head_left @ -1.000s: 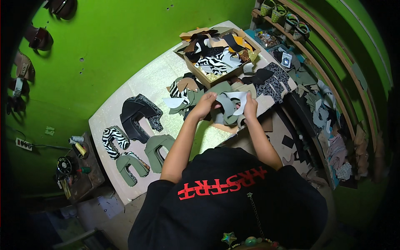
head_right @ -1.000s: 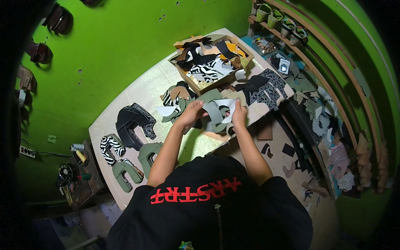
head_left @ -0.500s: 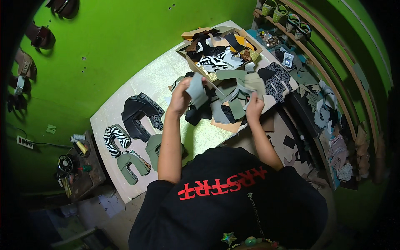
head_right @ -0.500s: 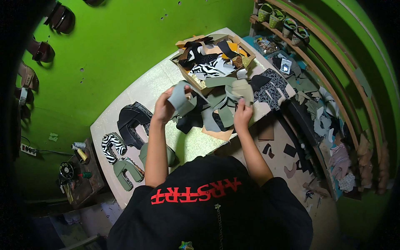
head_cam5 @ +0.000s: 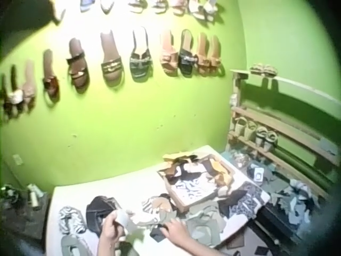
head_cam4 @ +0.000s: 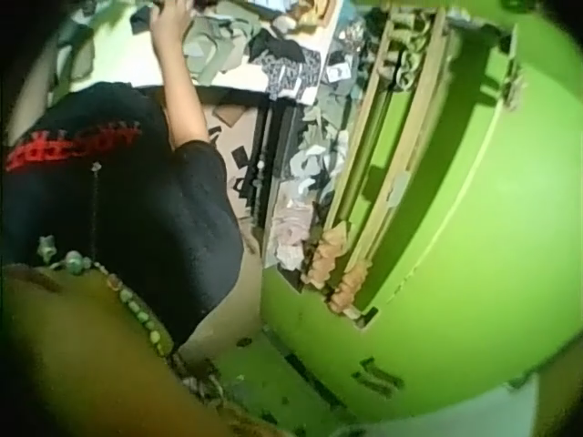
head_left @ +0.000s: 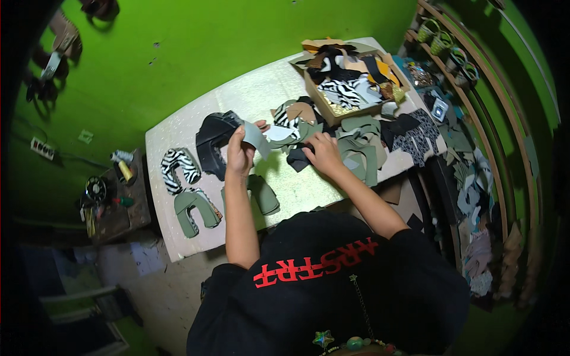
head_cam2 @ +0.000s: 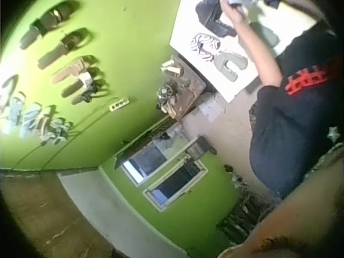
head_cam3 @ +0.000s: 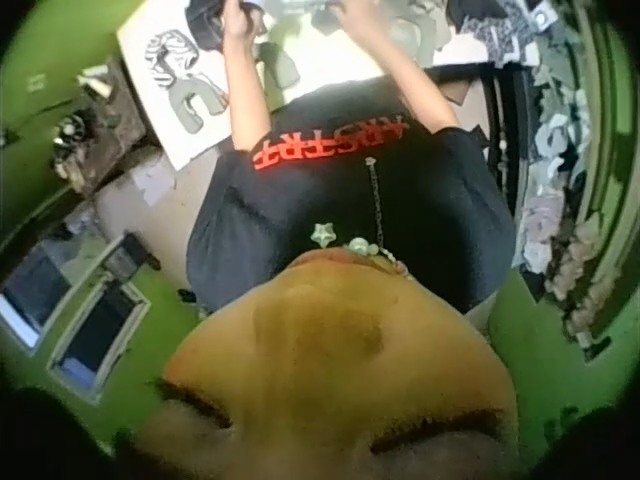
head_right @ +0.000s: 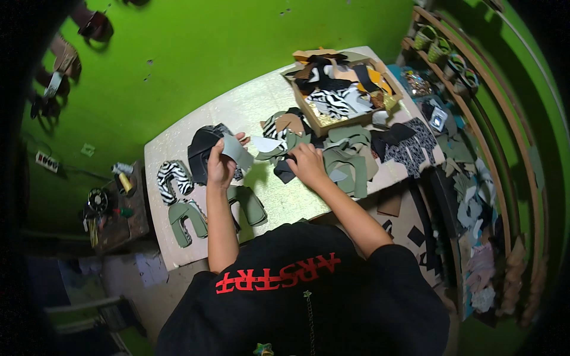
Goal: Sorting and inspecting cut-out material pieces for shoe uppers on a workshop table.
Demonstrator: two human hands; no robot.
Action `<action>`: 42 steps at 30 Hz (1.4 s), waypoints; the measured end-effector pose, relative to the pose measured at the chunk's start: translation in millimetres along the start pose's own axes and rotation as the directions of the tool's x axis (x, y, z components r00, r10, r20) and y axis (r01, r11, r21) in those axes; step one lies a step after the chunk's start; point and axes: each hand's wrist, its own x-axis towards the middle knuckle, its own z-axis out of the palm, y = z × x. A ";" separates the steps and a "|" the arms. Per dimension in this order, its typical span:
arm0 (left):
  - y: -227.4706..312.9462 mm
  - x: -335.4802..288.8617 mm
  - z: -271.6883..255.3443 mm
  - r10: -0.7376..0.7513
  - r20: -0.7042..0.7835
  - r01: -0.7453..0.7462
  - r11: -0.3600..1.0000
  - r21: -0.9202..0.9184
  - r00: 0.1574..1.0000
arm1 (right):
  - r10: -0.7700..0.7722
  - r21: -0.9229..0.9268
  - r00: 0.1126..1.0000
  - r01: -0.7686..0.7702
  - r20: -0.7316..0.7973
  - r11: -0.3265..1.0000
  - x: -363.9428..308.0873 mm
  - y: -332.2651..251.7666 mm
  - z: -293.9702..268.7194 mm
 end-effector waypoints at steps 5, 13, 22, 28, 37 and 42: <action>5.7 -26.4 -3.5 -0.060 -0.067 0.057 0.997 -0.051 0.996 | -0.010 -0.089 1.000 0.013 0.029 0.996 51.0 -0.8 54.0; 24.1 -50.2 -40.3 -0.080 -0.140 0.074 0.996 -0.045 0.987 | -0.118 -0.072 0.991 0.114 -0.059 0.991 49.7 -6.0 80.6; 24.9 -41.3 -58.6 -0.072 -0.176 0.073 0.997 -0.003 0.982 | -0.152 0.219 0.970 0.192 -0.187 0.957 41.1 -20.8 66.7; 25.8 -43.2 -64.5 -0.146 -0.241 0.199 0.957 0.211 0.959 | 0.161 0.587 0.982 -0.074 -0.097 0.806 41.4 -20.0 70.0; 35.2 -63.9 -86.6 -0.099 -0.196 0.110 0.993 0.045 0.976 | 0.285 0.660 0.957 -0.176 -0.060 0.730 46.1 -18.4 85.9; 55.3 -79.7 -103.7 -0.048 -0.098 0.039 0.995 -0.089 0.994 | 0.289 0.784 0.951 -0.265 0.114 0.561 50.2 -50.9 92.3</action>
